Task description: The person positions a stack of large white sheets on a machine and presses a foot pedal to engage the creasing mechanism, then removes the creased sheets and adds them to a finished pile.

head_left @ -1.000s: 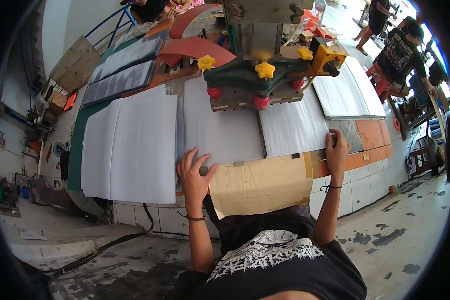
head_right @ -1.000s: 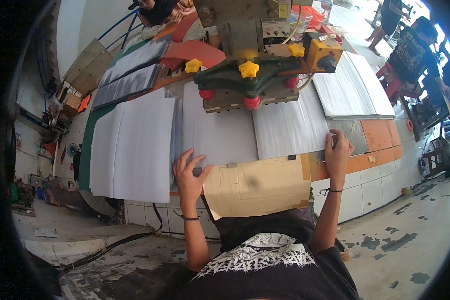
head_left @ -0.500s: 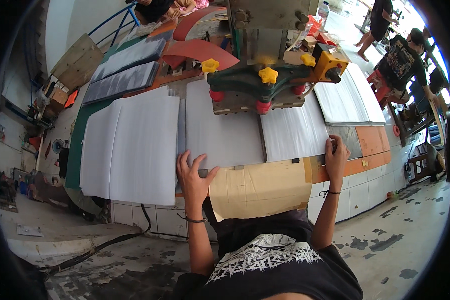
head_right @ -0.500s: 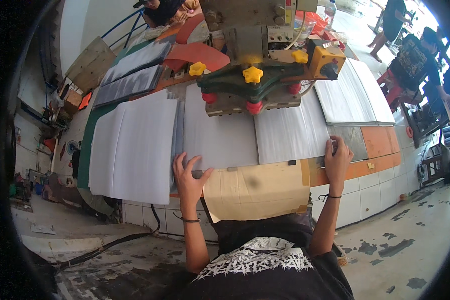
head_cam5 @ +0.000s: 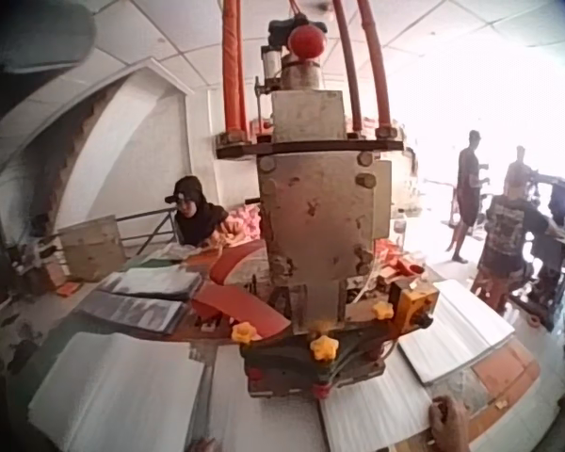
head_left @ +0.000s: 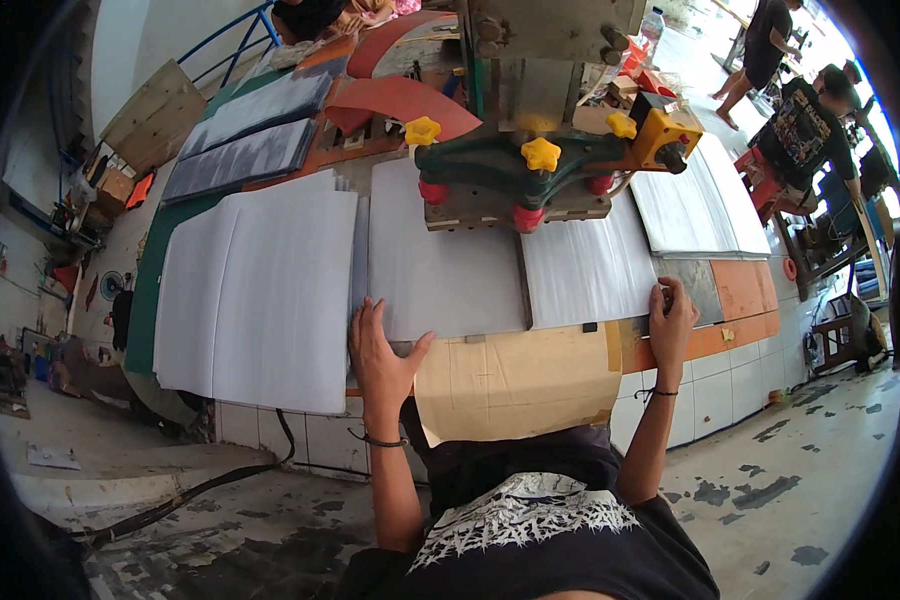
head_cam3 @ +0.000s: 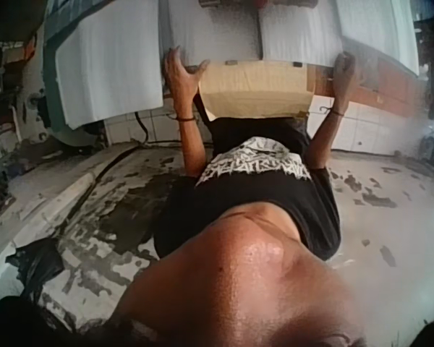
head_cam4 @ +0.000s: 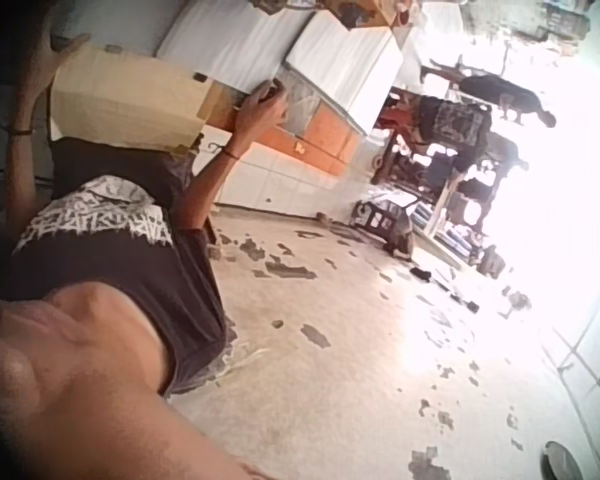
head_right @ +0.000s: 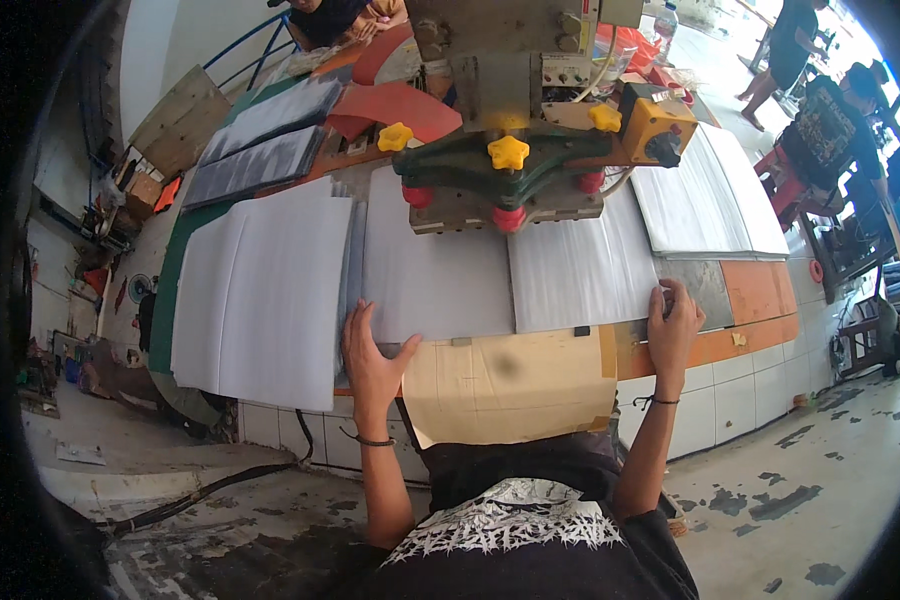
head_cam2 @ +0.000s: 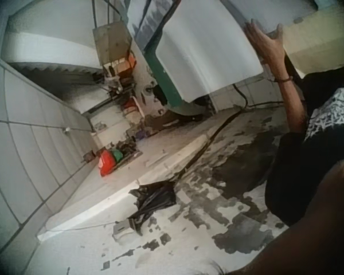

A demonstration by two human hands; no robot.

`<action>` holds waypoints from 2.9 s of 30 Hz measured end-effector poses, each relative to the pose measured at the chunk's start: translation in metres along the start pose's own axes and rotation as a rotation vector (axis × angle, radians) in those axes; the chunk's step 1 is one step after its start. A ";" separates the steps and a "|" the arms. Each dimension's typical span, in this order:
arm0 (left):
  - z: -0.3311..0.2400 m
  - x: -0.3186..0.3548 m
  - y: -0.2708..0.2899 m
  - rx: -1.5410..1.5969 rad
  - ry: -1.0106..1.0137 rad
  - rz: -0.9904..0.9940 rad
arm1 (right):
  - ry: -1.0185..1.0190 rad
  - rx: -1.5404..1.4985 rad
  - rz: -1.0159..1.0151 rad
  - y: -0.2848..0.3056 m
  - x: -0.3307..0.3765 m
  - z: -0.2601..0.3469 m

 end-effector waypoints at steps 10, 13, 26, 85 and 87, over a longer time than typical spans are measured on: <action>0.002 0.000 0.000 0.025 0.003 0.008 | -0.008 0.007 0.016 0.000 -0.001 -0.001; 0.000 -0.001 0.002 0.039 0.011 0.026 | -0.018 0.001 0.022 0.001 -0.001 0.001; 0.002 0.001 -0.002 0.057 0.068 0.035 | 0.011 -0.003 -0.014 0.000 0.001 0.002; -0.007 0.003 -0.002 0.092 0.074 -0.045 | -0.050 -0.620 -0.017 -0.002 0.010 0.053; -0.007 0.003 -0.003 0.080 0.062 -0.048 | -0.059 -0.547 -0.040 -0.007 0.006 0.062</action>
Point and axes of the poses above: each hand's wrist, its own x-axis away from the middle knuckle, its own y-axis out of the back of the hand, z = x × y, the point moved 1 cm from there along -x, towards the middle knuckle, and after that the axes turned 3 degrees about y, right-handed, at the moved point
